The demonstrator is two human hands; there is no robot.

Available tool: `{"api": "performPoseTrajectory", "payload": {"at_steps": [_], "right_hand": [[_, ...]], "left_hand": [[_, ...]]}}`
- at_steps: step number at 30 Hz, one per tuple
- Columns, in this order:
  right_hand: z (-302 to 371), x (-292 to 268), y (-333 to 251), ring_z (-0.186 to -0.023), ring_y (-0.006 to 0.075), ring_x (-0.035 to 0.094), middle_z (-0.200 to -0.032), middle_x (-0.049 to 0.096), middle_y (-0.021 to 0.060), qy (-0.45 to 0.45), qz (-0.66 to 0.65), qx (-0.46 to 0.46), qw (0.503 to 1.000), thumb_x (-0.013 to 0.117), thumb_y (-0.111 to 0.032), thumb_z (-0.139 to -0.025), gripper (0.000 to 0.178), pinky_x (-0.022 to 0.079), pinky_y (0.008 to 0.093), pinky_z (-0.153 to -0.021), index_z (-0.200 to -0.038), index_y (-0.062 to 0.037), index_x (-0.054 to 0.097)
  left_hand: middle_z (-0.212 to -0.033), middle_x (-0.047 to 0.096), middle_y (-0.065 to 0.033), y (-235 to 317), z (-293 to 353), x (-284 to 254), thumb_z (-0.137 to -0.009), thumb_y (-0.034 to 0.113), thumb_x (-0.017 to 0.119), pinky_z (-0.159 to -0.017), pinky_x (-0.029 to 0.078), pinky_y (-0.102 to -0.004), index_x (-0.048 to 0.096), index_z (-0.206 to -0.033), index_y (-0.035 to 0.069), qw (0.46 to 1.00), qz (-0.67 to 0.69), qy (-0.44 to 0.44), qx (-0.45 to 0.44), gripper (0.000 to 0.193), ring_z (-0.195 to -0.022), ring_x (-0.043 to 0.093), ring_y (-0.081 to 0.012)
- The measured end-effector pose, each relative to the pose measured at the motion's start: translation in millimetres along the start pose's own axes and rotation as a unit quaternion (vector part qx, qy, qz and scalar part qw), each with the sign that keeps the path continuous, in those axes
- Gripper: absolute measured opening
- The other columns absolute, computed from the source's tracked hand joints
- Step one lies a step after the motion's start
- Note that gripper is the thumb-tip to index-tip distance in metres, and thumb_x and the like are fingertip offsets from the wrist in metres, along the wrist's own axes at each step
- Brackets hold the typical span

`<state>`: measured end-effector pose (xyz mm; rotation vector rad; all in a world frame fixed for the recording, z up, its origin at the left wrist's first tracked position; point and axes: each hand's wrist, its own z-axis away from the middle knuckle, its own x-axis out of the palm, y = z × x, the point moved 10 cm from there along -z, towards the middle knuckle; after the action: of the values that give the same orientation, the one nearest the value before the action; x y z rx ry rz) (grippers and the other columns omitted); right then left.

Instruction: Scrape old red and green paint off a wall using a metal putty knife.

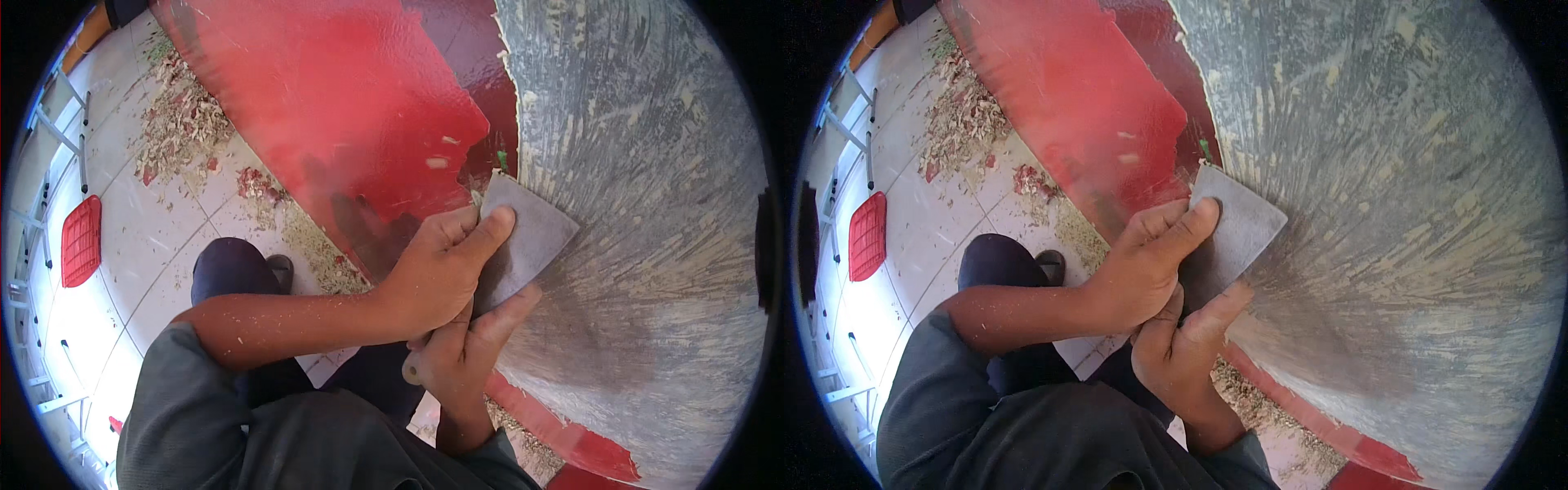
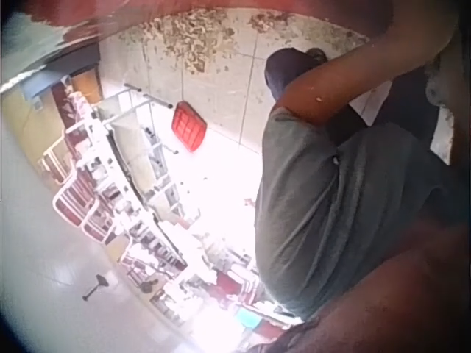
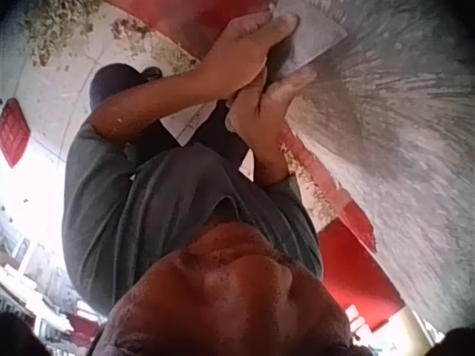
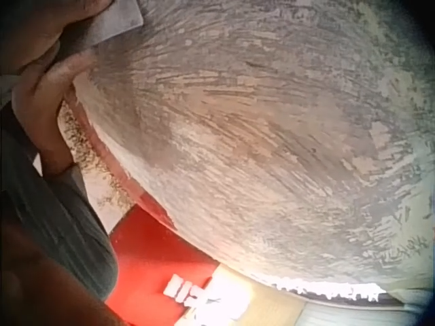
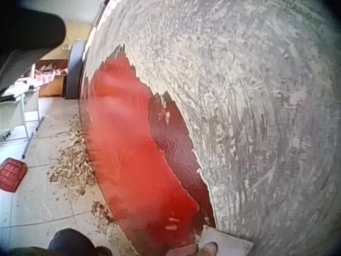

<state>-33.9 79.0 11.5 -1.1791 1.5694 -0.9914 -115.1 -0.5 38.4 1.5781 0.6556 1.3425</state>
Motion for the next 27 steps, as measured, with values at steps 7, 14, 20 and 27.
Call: {"api": "performPoseTrajectory", "payload": {"at_steps": [7, 14, 20, 27], "right_hand": [[-11, 18, -17, -0.103, 0.0228, 0.049, -0.118, 0.04, 0.0197, -0.033, -0.12, 0.102, 0.987, 0.038, -0.011, -0.096, 0.052, 0.044, 0.0315, -0.084, -0.132, 0.0047, 0.005], [-50, 29, -47, -0.053, 0.0106, 0.051, -0.1, 0.048, 0.0165, 0.014, -0.072, 0.035, 0.997, 0.043, -0.015, -0.094, 0.051, 0.041, 0.0241, -0.043, -0.131, -0.0018, 0.011], [-11, 8, 2, -0.08, 0.0197, 0.057, -0.103, 0.05, 0.0178, 0.128, -0.038, 0.096, 0.986, 0.042, -0.007, -0.094, 0.065, 0.05, 0.03, -0.068, -0.135, -0.0002, -0.007], [16, -10, 17, -0.069, 0.0146, 0.058, -0.112, 0.047, 0.0158, -0.016, 0.251, -0.036, 0.967, 0.038, -0.018, -0.097, 0.061, 0.048, 0.0255, -0.053, -0.141, -0.0094, -0.003]], "left_hand": [[-0.071, 0.054, 0.0028, 8, 2, 5, -0.097, 0.032, 0.046, -0.057, 0.039, -0.0222, 0.057, -0.082, 0.001, 0.992, 0.123, -0.004, -0.007, 0.036, -0.066, 0.046, -0.0042], [-0.065, 0.048, 0.002, 61, -6, -14, -0.095, 0.031, 0.049, -0.054, 0.037, -0.0267, 0.053, -0.076, 0.0, 0.968, -0.119, 0.059, 0.212, 0.037, -0.065, 0.042, -0.0058], [-0.073, 0.053, 0.0023, -11, -7, -6, -0.098, 0.028, 0.045, -0.06, 0.041, -0.0241, 0.058, -0.088, 0.0, 0.997, 0.021, -0.004, 0.075, 0.033, -0.071, 0.046, -0.004], [-0.073, 0.057, 0.0008, -11, 11, 0, -0.097, 0.026, 0.048, -0.054, 0.04, -0.0248, 0.06, -0.083, -0.001, 0.992, -0.067, -0.071, 0.077, 0.033, -0.068, 0.047, -0.0035]]}}
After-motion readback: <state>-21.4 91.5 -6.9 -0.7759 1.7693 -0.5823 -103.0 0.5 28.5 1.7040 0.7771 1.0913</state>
